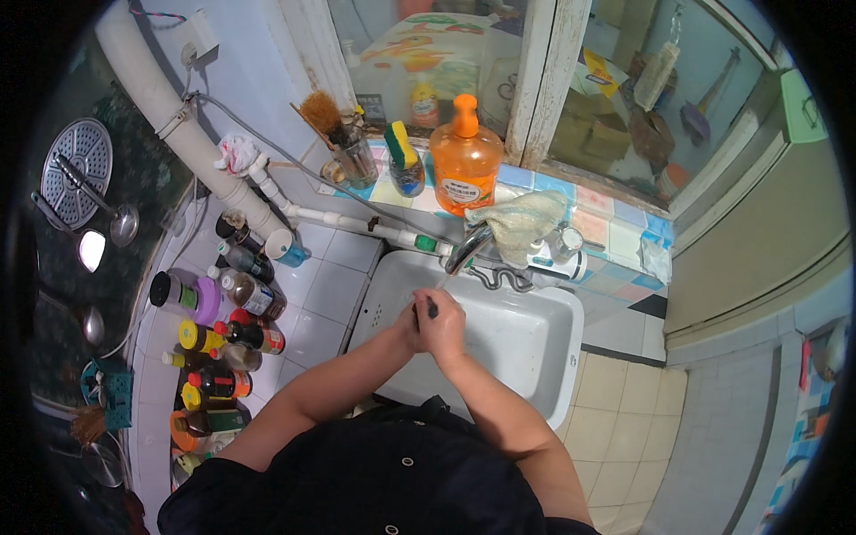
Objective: The person cuts the stem off an eggplant using a cleaver on a wooden cutting board. They then wash the eggplant under running water in a kitchen sink. Finally, the person thoroughly washes a dark cloth under the tap, wringing it out repeatedly.
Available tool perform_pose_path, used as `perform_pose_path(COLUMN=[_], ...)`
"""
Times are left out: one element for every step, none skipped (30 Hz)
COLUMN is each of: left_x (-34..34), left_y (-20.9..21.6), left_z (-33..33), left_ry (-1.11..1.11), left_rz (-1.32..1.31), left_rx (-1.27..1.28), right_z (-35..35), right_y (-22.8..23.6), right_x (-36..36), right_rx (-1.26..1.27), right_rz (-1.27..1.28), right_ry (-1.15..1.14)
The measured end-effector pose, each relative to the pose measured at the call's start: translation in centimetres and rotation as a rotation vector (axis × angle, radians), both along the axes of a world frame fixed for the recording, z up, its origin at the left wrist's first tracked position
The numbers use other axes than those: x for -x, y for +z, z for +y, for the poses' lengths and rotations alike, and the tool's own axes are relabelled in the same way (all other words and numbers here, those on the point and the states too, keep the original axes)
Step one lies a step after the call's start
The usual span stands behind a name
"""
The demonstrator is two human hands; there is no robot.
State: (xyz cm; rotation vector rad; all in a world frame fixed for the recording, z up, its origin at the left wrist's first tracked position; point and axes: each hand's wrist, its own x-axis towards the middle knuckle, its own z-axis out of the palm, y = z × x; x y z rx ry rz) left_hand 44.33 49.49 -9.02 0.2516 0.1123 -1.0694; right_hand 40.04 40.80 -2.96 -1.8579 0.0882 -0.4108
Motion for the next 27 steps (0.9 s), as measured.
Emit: perform_pose_path(left_x=[0.3,0.6,0.6,0.6,0.7,0.8,0.7,0.5,0.0,-0.4,-0.9,-1.2,-1.4,-1.4,-1.3,-1.2,-1.1,-1.1,-0.9,-0.7,-0.5,-0.3,0.0,0.1,0.2,0.1,0.3], left_y=[-0.2,-0.5,-0.8,-1.2,-1.5,-0.2,1.2,2.2,1.1,0.5,0.6,0.6,0.7,1.8,2.7,3.5,4.2,4.5,4.5,4.6,4.7,5.0,6.0,6.0,5.9,6.2,6.8], left_z=[0.1,0.1,-0.3,-0.7,-1.1,-1.1,-1.0,-0.5,0.2,0.8,1.3,1.7,2.2,2.5,2.8,3.1,3.2,3.3,3.0,2.7,2.5,2.3,1.9,1.6,1.4,1.0,1.0], left_ry=[0.022,0.042,0.079,0.102,0.134,0.151,0.169,0.193,0.196,0.227,0.258,0.289,0.313,0.332,0.354,0.347,0.340,0.331,0.335,0.310,0.291,0.276,0.253,0.254,0.255,0.241,0.225], left_rz=[-0.004,-0.021,-0.082,-0.142,-0.199,-0.125,-0.052,0.020,-0.041,-0.128,-0.216,-0.304,-0.311,-0.321,-0.328,-0.353,-0.376,-0.401,-0.431,-0.438,-0.445,-0.452,-0.446,-0.465,-0.484,-0.516,-0.490], left_rx=[-0.042,-0.108,-0.255,-0.410,-0.559,-0.512,-0.464,-0.416,-0.313,-0.348,-0.380,-0.413,-0.446,-0.481,-0.512,-0.606,-0.694,-0.785,-0.753,-0.729,-0.707,-0.683,-0.689,-0.675,-0.661,-0.637,-0.675], right_z=[0.1,-0.2,-0.7,-1.4,-2.5,-3.6,-5.0,-5.7,-6.0,-6.2,-6.3,-6.5,-6.7,-7.0,-7.7,-8.6,-9.7,-10.9,-12.6,-14.4,-15.8,-17.0,-18.0,-18.8,-20.8,-23.6,-24.4], right_y=[-0.1,-0.9,-2.0,-2.9,-3.1,-3.9,-4.5,-4.0,-3.7,-3.5,-3.2,-2.7,-2.2,-2.0,-2.6,-2.9,-2.8,-2.9,-3.2,-3.2,-1.9,0.0,2.1,3.5,3.2,2.6,2.9], right_x=[-0.2,-0.5,-0.9,-1.1,-1.1,-1.6,-1.5,-1.3,-1.0,-0.5,-0.1,0.5,1.1,1.6,1.9,2.0,2.0,2.1,1.6,0.9,0.3,-0.4,-1.0,-1.4,-2.1,-2.3,-2.7], right_rx=[-0.156,-0.354,-0.549,-0.744,-0.962,-1.172,-1.219,-1.264,-1.258,-1.252,-1.244,-1.162,-1.080,-1.001,-0.958,-0.839,-0.714,-0.593,-0.379,-0.166,0.098,0.365,0.548,0.731,0.854,0.979,1.098], right_rz=[0.118,0.156,0.192,0.228,0.203,0.256,0.276,0.296,0.323,0.349,0.374,0.429,0.484,0.533,0.509,0.460,0.410,0.359,0.218,0.076,-0.035,-0.149,-0.214,-0.277,-0.231,-0.181,-0.134], right_ry=[-0.058,-0.074,-0.089,-0.103,-0.084,-0.115,-0.113,-0.104,-0.076,-0.049,-0.020,-0.027,-0.034,-0.042,-0.072,-0.138,-0.204,-0.269,-0.341,-0.411,-0.505,-0.592,-0.621,-0.646,-0.573,-0.520,-0.443])
